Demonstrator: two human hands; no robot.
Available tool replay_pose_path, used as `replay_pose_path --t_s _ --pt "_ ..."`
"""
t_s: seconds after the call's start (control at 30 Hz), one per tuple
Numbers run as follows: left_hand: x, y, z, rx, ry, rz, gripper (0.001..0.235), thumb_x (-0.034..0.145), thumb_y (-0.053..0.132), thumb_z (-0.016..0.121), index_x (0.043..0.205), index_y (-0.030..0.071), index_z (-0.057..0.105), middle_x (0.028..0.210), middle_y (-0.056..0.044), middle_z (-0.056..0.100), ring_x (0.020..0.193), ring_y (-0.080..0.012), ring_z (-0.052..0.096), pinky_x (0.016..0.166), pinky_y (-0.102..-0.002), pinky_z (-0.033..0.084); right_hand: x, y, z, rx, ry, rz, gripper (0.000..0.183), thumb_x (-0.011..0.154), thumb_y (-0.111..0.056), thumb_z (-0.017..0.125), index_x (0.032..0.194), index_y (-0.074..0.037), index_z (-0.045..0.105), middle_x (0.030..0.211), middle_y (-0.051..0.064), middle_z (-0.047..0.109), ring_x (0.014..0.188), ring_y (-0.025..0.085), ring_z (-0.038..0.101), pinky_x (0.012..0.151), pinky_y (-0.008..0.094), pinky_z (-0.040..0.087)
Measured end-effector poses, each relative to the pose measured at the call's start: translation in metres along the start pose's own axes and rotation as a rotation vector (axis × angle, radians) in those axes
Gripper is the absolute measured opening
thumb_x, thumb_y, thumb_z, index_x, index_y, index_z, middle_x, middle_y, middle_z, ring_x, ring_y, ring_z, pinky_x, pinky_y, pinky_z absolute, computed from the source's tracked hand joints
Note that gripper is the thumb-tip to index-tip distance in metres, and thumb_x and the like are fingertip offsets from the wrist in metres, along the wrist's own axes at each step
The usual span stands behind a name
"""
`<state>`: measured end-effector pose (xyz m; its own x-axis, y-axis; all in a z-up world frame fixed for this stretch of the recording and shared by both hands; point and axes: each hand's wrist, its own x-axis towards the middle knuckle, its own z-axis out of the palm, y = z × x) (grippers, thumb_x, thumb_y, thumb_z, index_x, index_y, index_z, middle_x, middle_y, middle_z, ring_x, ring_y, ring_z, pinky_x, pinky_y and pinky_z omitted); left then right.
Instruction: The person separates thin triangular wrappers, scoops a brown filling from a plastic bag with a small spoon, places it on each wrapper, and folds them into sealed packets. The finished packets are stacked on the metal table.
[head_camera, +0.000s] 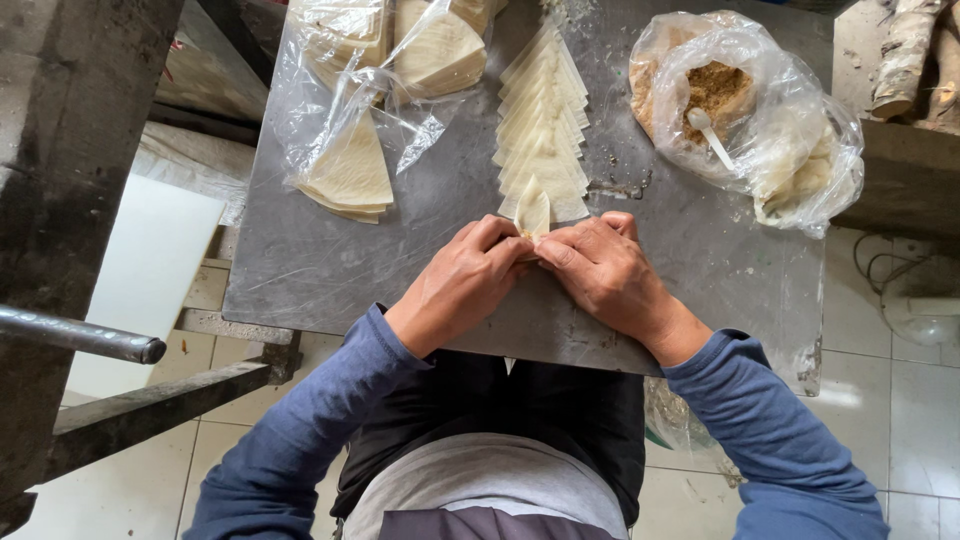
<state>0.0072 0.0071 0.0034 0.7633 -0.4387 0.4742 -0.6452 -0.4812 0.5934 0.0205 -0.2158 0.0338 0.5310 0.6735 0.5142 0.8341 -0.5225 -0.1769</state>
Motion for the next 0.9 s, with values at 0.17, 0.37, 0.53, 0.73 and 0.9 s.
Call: replay_pose_path --t_s 0.17,0.37,0.53,0.73,0.9 --pt "-0.002 0.0 -0.004 0.01 -0.002 0.025 0.017 0.091 0.006 0.066 0.108 0.004 0.069 0.106 -0.01 0.063 0.1 -0.0302 0.064 0.086 -0.039 0.054 -0.005 -0.003 0.002 0.05 0.006 0.045 0.025 0.091 -0.005 0.074 0.116 -0.009 0.071 0.101 -0.001 0.071 0.09 0.016 0.066 0.089 0.034 0.039" --pt "0.003 -0.009 -0.004 -0.017 -0.056 0.004 0.019 0.089 0.003 0.065 0.107 0.005 0.07 0.098 -0.011 0.065 0.094 -0.0319 0.065 0.082 -0.04 0.054 -0.008 -0.004 0.006 0.103 0.033 0.142 0.02 0.094 -0.003 0.073 0.114 -0.006 0.069 0.101 0.003 0.071 0.09 0.02 0.066 0.088 0.036 0.042" --pt "0.012 -0.011 -0.002 -0.089 -0.039 -0.094 0.011 0.091 0.008 0.069 0.102 0.007 0.068 0.094 -0.011 0.068 0.089 -0.033 0.068 0.076 -0.041 0.055 -0.007 -0.003 0.012 0.144 0.021 0.292 0.018 0.091 -0.004 0.074 0.107 -0.009 0.072 0.097 0.005 0.07 0.089 0.025 0.065 0.086 0.035 0.044" --pt "0.019 -0.005 -0.008 -0.12 -0.009 -0.222 0.014 0.087 0.012 0.072 0.1 0.009 0.069 0.092 -0.012 0.067 0.082 -0.0317 0.068 0.07 -0.04 0.054 -0.008 0.003 0.013 0.297 0.017 0.393 0.017 0.095 -0.007 0.074 0.111 -0.009 0.07 0.104 0.005 0.068 0.096 0.022 0.065 0.089 0.033 0.048" --pt "0.019 -0.004 -0.011 -0.091 -0.047 -0.247 0.009 0.09 0.011 0.07 0.098 0.009 0.068 0.091 -0.01 0.068 0.084 -0.0325 0.068 0.072 -0.041 0.054 -0.006 0.001 0.01 0.112 -0.058 0.171 0.02 0.088 -0.008 0.075 0.107 -0.009 0.07 0.104 0.005 0.065 0.098 0.025 0.061 0.091 0.039 0.041"
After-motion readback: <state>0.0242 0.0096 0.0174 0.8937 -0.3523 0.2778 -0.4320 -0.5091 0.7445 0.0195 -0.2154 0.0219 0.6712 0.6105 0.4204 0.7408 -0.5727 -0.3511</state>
